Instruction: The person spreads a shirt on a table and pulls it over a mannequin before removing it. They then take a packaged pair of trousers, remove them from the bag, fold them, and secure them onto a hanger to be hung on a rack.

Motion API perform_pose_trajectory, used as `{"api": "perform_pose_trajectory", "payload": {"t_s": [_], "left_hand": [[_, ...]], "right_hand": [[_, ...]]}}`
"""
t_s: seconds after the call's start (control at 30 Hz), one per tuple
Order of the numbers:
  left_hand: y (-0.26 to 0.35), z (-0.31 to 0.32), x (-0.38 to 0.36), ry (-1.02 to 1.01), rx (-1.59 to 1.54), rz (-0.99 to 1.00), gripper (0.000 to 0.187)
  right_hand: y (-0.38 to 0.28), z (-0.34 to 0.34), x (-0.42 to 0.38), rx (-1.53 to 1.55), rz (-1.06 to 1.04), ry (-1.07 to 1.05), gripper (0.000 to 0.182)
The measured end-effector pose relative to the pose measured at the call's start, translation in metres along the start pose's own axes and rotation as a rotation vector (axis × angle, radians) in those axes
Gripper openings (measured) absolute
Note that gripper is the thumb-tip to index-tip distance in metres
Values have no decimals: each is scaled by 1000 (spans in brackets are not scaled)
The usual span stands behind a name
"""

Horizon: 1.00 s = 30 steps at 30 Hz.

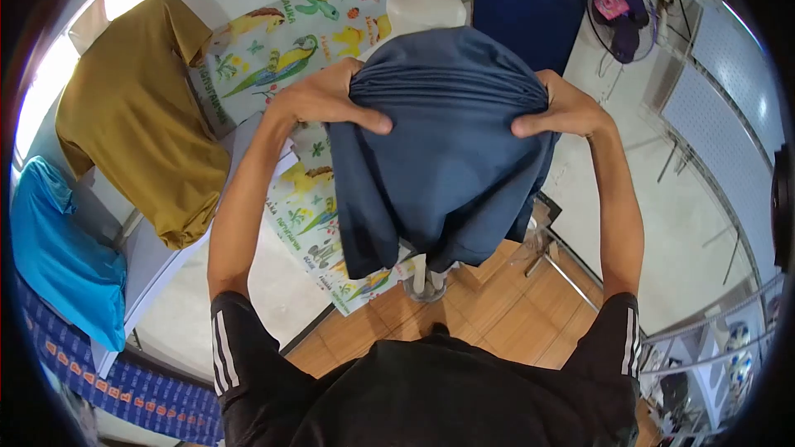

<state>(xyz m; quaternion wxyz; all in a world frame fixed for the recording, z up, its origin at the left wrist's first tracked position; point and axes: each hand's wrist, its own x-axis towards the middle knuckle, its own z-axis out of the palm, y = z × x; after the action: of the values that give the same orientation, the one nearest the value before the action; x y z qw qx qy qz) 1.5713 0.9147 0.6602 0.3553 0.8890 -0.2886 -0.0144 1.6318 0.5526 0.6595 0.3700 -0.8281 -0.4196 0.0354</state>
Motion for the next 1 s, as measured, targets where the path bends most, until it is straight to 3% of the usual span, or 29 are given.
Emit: {"api": "perform_pose_trajectory", "payload": {"t_s": [0.03,0.1,0.13,0.17,0.27,0.37,0.5,0.6,0.73,0.77,0.87,0.93,1.0], "left_hand": [[19,-1,0,118,213,-131,55],[33,-7,18,262,328,-139,52],[34,-8,26,332,386,-146,50],[-11,-22,47,449,282,122,41],[-15,-43,77,816,446,151,34],[-19,-56,106,1003,514,-16,31],[-81,-81,146,930,448,38,30],[-120,-90,168,900,371,-11,32],[-143,-80,172,682,272,-98,40],[-145,-65,161,717,354,-88,42],[-175,-44,136,743,518,51,47],[-155,-48,148,795,163,-68,37],[-120,-55,153,792,-117,-140,38]], "right_hand": [[-9,-9,5,-102,-2,-35,49],[9,-23,27,-235,0,-15,49],[20,-31,42,-187,-38,30,48],[31,-40,56,-136,-73,73,47],[53,-63,99,-29,-132,245,43],[76,-74,144,87,-216,439,43],[110,-72,192,229,-142,452,43],[151,-65,225,107,-77,423,44],[158,-61,229,-64,195,201,37],[187,-67,247,-164,127,124,35],[196,-60,246,-368,-2,423,37],[191,-54,237,-171,-215,590,41],[177,-52,220,41,-293,570,41]]}}
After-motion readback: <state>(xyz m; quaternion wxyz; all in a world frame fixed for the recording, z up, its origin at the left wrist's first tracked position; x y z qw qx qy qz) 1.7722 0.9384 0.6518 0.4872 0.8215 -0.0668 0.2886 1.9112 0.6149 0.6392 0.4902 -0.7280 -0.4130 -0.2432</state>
